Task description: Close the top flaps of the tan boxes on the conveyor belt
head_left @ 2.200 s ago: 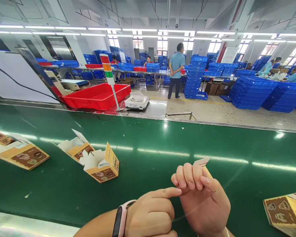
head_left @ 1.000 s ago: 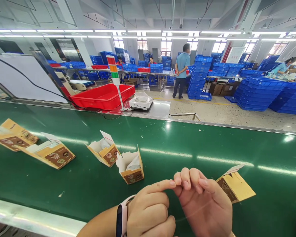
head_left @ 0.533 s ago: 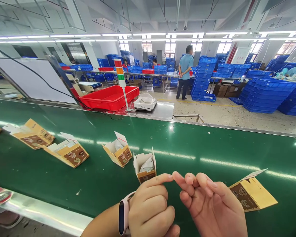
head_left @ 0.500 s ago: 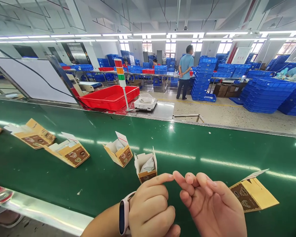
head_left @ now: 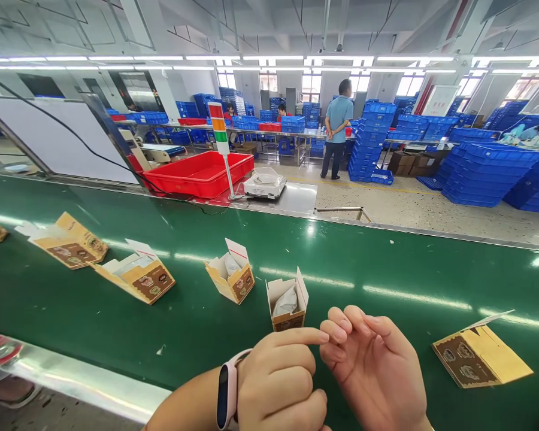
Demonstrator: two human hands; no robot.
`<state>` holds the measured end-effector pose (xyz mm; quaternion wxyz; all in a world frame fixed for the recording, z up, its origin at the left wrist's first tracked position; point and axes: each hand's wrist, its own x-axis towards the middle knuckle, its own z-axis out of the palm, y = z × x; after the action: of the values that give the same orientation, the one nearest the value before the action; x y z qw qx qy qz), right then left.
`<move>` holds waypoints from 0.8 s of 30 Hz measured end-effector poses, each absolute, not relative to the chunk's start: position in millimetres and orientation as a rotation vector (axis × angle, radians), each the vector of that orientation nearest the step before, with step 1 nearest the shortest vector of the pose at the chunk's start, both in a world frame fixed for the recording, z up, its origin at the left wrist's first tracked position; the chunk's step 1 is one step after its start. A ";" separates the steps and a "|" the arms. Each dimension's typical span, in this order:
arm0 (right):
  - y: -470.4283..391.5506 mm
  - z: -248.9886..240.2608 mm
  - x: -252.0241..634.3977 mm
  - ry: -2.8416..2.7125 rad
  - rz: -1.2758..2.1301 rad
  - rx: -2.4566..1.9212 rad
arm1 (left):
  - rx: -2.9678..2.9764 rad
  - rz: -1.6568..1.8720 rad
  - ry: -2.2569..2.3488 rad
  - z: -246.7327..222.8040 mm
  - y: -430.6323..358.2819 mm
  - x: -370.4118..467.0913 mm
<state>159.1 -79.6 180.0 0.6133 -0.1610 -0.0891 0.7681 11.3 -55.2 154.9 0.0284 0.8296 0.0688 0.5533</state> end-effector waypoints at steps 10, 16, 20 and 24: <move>-82.1 180.0 158.9 -0.262 1.739 -0.431 | 2.424 1.749 0.395 147.0 -69.0 19.1; -84.9 184.0 159.1 -0.443 1.578 -0.483 | 2.537 1.764 0.237 153.6 -58.7 17.7; -89.0 179.6 171.2 -0.587 1.362 -0.601 | 2.564 1.753 0.192 163.6 -44.3 14.7; -93.4 143.1 186.7 -0.878 0.789 -0.817 | 2.258 1.778 0.544 153.4 -1.1 16.5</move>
<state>186.7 -93.4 143.1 0.7533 -0.3744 -0.4022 0.3614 16.5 -1.1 153.4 0.1081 0.7675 0.1849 0.6042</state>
